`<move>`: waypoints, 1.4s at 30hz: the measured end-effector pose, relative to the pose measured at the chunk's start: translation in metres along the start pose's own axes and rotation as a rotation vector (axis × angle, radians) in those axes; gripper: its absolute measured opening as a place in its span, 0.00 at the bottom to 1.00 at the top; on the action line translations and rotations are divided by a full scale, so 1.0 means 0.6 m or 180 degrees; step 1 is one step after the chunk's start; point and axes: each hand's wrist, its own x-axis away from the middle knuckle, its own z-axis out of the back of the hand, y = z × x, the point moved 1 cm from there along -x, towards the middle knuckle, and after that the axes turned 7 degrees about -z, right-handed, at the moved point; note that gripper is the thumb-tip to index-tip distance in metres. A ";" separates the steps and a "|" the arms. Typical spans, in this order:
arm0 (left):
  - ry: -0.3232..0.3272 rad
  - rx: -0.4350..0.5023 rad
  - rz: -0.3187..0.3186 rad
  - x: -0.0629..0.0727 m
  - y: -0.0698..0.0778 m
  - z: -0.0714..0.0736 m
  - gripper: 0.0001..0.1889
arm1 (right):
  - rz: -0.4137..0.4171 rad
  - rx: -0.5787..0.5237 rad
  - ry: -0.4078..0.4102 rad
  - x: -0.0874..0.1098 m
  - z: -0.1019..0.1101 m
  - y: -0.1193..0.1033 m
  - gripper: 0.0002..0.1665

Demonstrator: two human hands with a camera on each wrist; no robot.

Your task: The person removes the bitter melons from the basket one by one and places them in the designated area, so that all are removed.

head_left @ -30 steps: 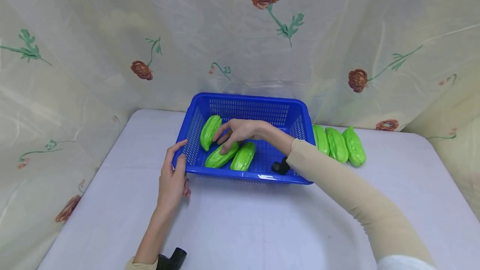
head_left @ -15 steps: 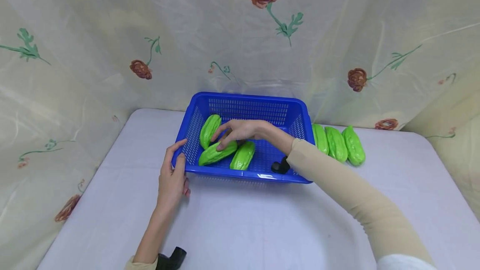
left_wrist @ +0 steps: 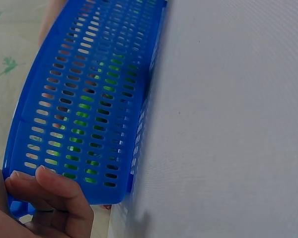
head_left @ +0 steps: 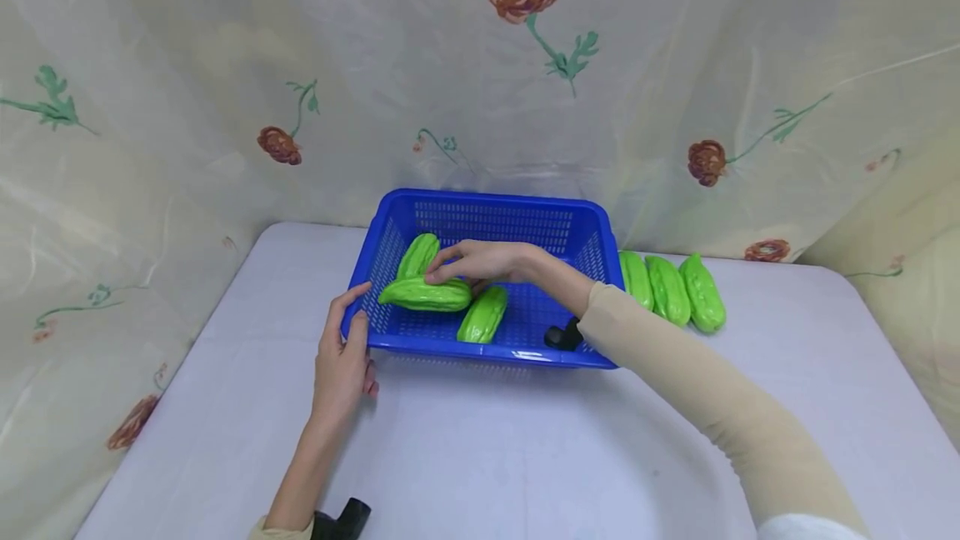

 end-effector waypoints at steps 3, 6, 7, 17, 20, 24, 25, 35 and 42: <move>-0.0003 -0.0007 0.0026 0.002 -0.002 0.000 0.21 | -0.0008 -0.0073 0.0046 0.008 0.001 0.003 0.31; -0.0015 -0.0008 0.0051 0.003 -0.004 0.000 0.21 | 0.0018 -0.0217 0.0078 0.021 0.005 0.007 0.32; -0.0018 -0.0003 0.0055 0.003 -0.004 0.000 0.21 | 0.0038 -0.0273 0.0096 0.025 0.008 0.009 0.32; -0.0025 -0.0018 0.0034 0.008 -0.002 0.001 0.22 | 0.0189 -0.0703 0.0224 0.078 0.036 0.014 0.31; -0.0037 -0.0022 0.0050 0.008 -0.001 0.000 0.21 | 0.0223 -0.0771 0.0238 0.098 0.043 0.015 0.32; -0.0036 -0.0035 0.0087 0.007 -0.002 0.001 0.21 | 0.0299 -0.0918 0.0283 0.123 0.054 0.017 0.32; -0.0032 -0.0043 0.0090 0.006 -0.002 0.001 0.21 | 0.0332 -0.0953 0.0290 0.128 0.057 0.017 0.32; -0.0053 -0.0047 0.0064 0.002 -0.005 0.001 0.22 | 0.0378 -0.1185 0.0377 0.170 0.069 0.044 0.28; -0.0027 -0.0031 0.0080 0.003 -0.002 -0.001 0.22 | 0.0455 -0.1261 0.0576 0.196 0.077 0.065 0.28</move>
